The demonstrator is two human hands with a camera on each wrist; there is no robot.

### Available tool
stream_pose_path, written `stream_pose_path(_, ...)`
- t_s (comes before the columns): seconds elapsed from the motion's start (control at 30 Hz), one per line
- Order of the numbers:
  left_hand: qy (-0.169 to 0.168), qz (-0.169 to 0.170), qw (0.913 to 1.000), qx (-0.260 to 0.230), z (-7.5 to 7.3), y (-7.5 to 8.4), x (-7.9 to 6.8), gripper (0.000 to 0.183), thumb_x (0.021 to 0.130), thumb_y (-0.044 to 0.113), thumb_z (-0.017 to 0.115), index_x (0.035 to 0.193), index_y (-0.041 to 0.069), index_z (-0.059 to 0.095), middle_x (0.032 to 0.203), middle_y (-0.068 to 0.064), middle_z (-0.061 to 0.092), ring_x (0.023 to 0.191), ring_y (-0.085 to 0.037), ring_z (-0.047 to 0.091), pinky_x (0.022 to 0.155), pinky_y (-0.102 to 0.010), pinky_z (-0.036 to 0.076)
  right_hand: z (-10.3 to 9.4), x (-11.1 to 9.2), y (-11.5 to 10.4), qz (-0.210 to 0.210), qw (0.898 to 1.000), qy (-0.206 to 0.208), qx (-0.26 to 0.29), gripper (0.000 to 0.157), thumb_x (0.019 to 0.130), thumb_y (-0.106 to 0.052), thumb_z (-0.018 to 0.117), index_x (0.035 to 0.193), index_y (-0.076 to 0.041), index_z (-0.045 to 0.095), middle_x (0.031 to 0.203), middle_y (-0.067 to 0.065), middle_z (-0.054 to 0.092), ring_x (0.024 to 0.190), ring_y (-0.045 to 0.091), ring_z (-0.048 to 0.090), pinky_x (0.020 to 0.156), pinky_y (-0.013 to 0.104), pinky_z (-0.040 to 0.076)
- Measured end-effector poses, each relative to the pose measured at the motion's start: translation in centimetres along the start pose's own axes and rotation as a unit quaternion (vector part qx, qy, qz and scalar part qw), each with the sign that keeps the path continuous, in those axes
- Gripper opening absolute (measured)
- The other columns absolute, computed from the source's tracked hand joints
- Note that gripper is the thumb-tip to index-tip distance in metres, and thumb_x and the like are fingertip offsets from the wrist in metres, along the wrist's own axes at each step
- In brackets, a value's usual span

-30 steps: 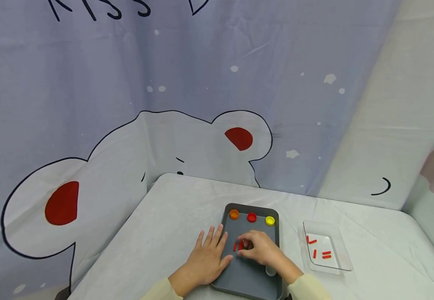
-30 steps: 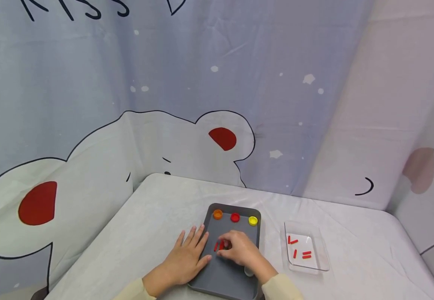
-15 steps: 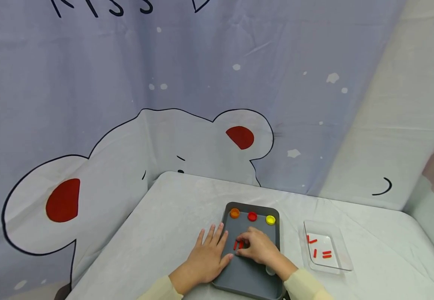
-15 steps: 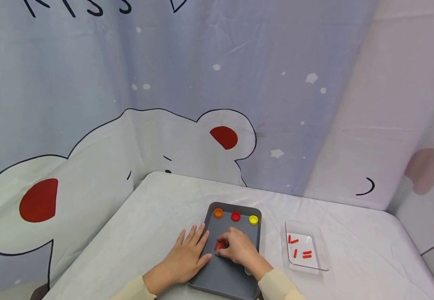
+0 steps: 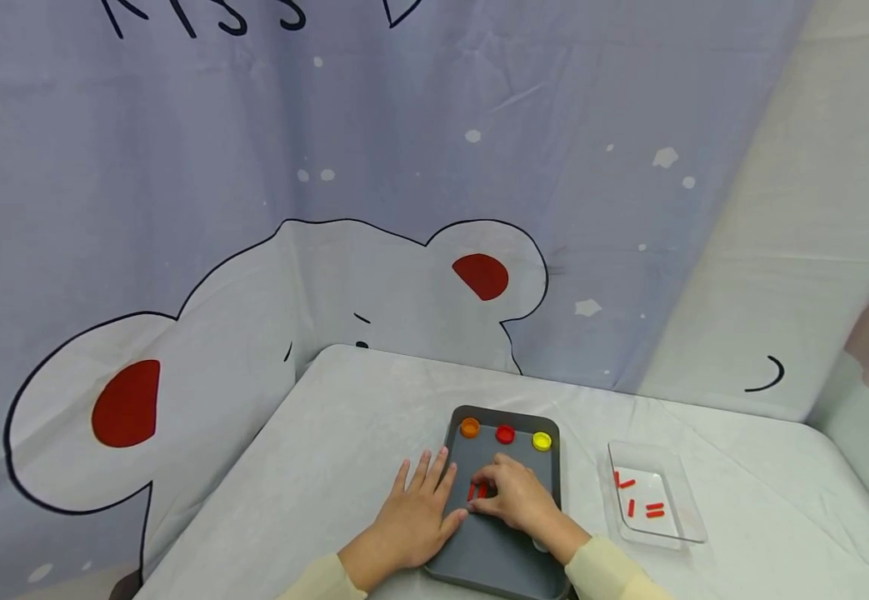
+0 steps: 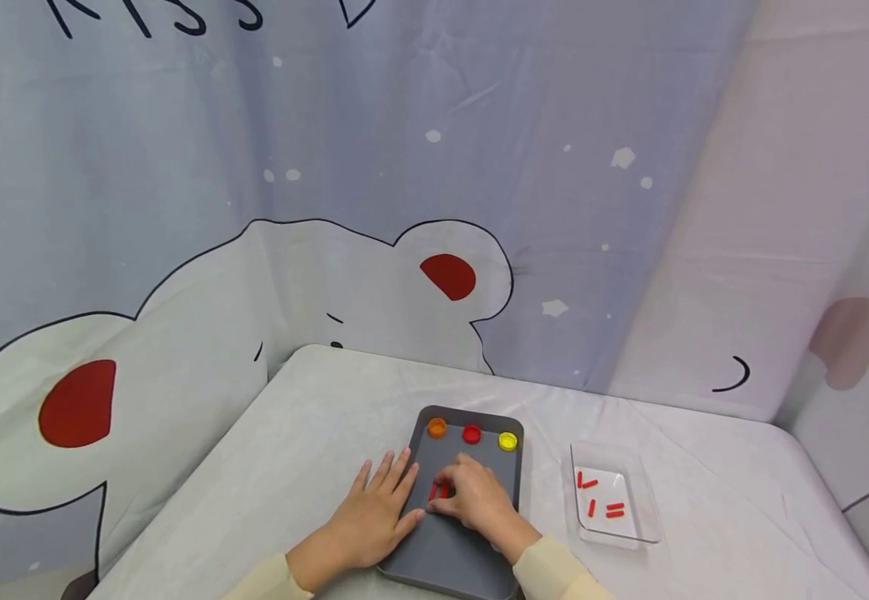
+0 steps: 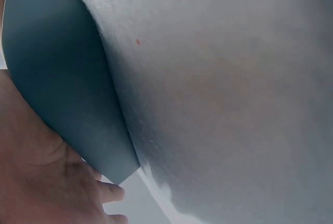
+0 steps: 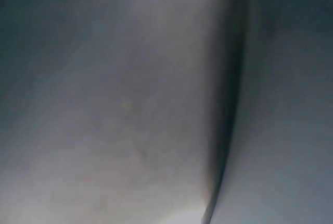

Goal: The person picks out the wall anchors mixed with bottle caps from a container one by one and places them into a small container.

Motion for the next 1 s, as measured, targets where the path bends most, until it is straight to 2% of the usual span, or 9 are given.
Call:
stream_pose_path(0.4, 0.012, 0.008, 0.9999, -0.007, 0.0, 0.2, 0.0, 0.07, 0.106, 0.055, 0.037, 0.158, 0.008, 0.036, 0.169, -0.013, 0.018, 0.154, -0.038, 0.019, 0.119, -0.063, 0.018, 0.2, 0.1, -0.1, -0.002, 1.0, 0.001, -0.003, 0.023, 0.078, -0.029, 0.088, 0.093, -0.015, 0.079, 0.077, -0.008, 0.051, 0.064, 0.002, 0.045, 0.057, 0.024, 0.04)
stream_pose_path(0.6, 0.01, 0.006, 0.9999, -0.009, -0.1, 0.2, -0.1, 0.071, 0.106, 0.056, 0.036, 0.159, 0.009, 0.035, 0.169, -0.012, 0.018, 0.154, -0.037, 0.019, 0.119, -0.062, 0.018, 0.1, 0.2, -0.2, -0.006, 1.0, -0.006, 0.004, 0.019, 0.08, -0.024, 0.087, 0.093, -0.014, 0.079, 0.076, -0.008, 0.051, 0.063, 0.004, 0.045, 0.057, 0.024, 0.041)
stream_pose_path(0.8, 0.015, 0.004, 0.9999, -0.004, -0.2, 0.3, -0.2, 0.07, 0.106, 0.055, 0.039, 0.158, 0.009, 0.036, 0.168, -0.012, 0.02, 0.154, -0.037, 0.021, 0.119, -0.061, 0.019, -1.3, 0.4, -0.3, -0.017, 0.999, 0.015, 0.031, 0.016, 0.081, -0.02, 0.085, 0.094, -0.013, 0.079, 0.077, -0.007, 0.056, 0.067, 0.004, 0.048, 0.06, 0.024, 0.044)
stream_pose_path(1.0, 0.029, 0.011, 0.9995, -0.003, 0.0, 0.0, 0.1, 0.07, 0.106, 0.055, 0.039, 0.157, 0.008, 0.037, 0.168, -0.013, 0.022, 0.153, -0.038, 0.022, 0.118, -0.063, 0.02, -3.3, 0.2, 0.7, 0.004, 0.998, 0.043, 0.055, 0.016, 0.082, -0.019, 0.084, 0.096, -0.013, 0.079, 0.077, -0.007, 0.057, 0.065, 0.001, 0.047, 0.059, 0.023, 0.044)
Point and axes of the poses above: each hand's wrist, its own x-axis towards the middle knuckle, its own z-axis out of the palm, y = z × x, the point moved 10 cm from there along x, towards the middle knuckle
